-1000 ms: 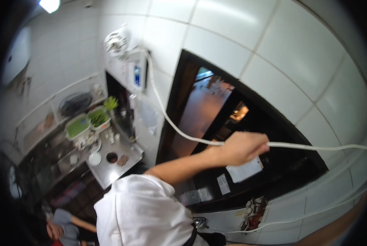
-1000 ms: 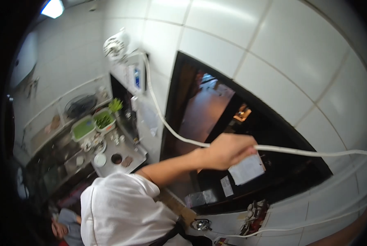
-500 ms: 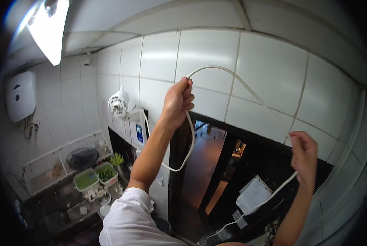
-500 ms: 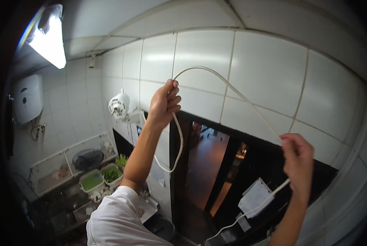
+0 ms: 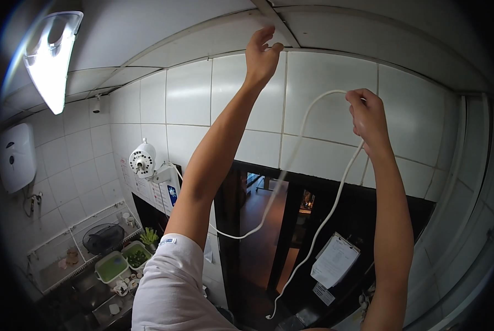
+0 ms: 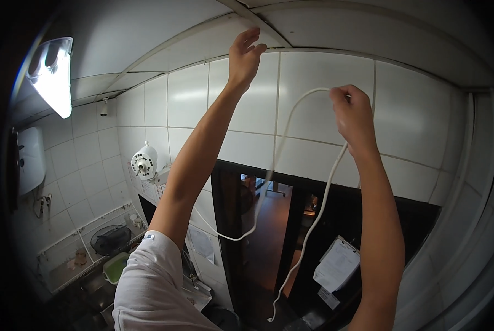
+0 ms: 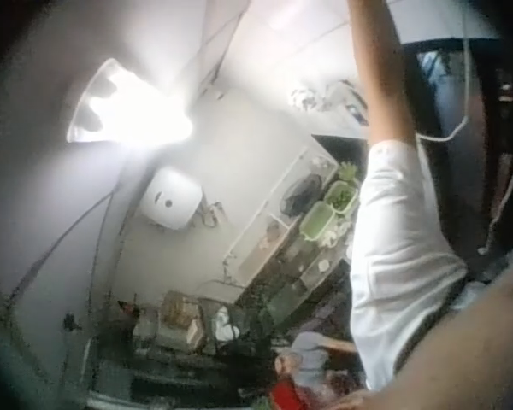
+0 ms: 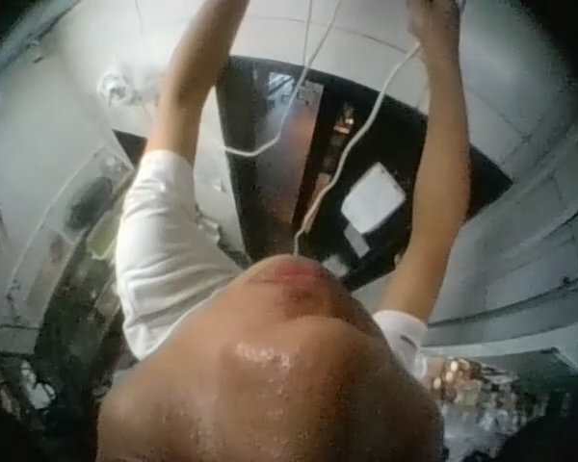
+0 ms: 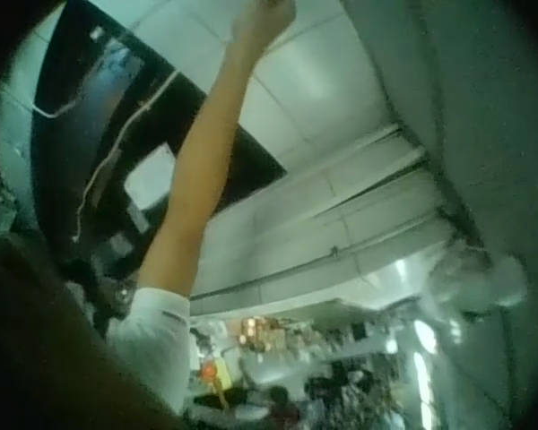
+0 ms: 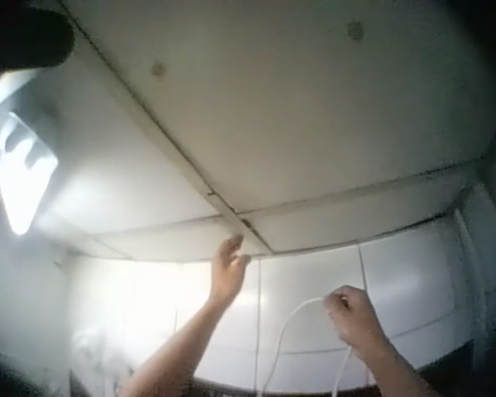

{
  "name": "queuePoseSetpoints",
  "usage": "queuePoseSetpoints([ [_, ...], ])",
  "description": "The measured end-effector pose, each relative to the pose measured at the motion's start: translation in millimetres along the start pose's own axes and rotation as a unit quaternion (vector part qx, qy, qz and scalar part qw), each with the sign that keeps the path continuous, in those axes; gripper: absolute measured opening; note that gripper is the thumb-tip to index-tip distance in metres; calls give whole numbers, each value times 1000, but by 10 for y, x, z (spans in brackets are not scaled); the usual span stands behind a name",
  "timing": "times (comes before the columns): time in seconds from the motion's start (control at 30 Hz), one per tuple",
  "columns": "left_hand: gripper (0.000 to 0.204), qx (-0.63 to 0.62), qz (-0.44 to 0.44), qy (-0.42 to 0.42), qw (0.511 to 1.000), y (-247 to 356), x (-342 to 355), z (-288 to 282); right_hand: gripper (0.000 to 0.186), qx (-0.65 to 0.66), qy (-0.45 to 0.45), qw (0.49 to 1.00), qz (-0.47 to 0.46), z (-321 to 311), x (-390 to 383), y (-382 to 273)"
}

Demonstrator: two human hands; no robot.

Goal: Routing and installing a white electrical or data cable along the ceiling and walls of a kitchen.

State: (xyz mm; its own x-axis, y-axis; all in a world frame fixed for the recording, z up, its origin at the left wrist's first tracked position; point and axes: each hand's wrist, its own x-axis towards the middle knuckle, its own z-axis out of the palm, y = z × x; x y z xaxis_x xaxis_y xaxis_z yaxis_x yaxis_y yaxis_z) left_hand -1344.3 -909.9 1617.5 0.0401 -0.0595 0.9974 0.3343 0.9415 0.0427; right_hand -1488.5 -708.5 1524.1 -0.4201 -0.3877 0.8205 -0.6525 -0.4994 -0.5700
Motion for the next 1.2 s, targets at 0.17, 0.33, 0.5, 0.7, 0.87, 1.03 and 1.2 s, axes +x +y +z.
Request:
queuePoseSetpoints([
  [0.17, 58, -26, 49, 49, 997, -24, -107, 162, 25, -104, -8, 993, -51, 65, 150, -62],
  [0.33, 52, -32, 43, 69, 996, -15, -40, 202, 27, -144, -15, 987, -68, -18, 291, -159],
  [0.5, 46, -108, 8, 63, 992, -92, 131, 100, 30, -171, -4, 977, -124, 137, 526, -301],
  [0.7, 32, -120, 4, 41, 992, -79, 168, 28, 30, -192, 30, 959, -205, 396, 929, -497],
  [0.87, 33, -117, -45, -40, 991, -47, 214, -135, 30, -229, 46, 941, -244, 719, 1142, -508],
  [1.03, 36, 11, 56, -101, 993, -78, 231, -294, 31, -151, 16, 957, -247, 1111, 1191, -429],
  [1.2, 38, 57, 84, -112, 989, -39, 330, -361, 33, -124, 68, 945, -296, 1312, 1313, -440],
])
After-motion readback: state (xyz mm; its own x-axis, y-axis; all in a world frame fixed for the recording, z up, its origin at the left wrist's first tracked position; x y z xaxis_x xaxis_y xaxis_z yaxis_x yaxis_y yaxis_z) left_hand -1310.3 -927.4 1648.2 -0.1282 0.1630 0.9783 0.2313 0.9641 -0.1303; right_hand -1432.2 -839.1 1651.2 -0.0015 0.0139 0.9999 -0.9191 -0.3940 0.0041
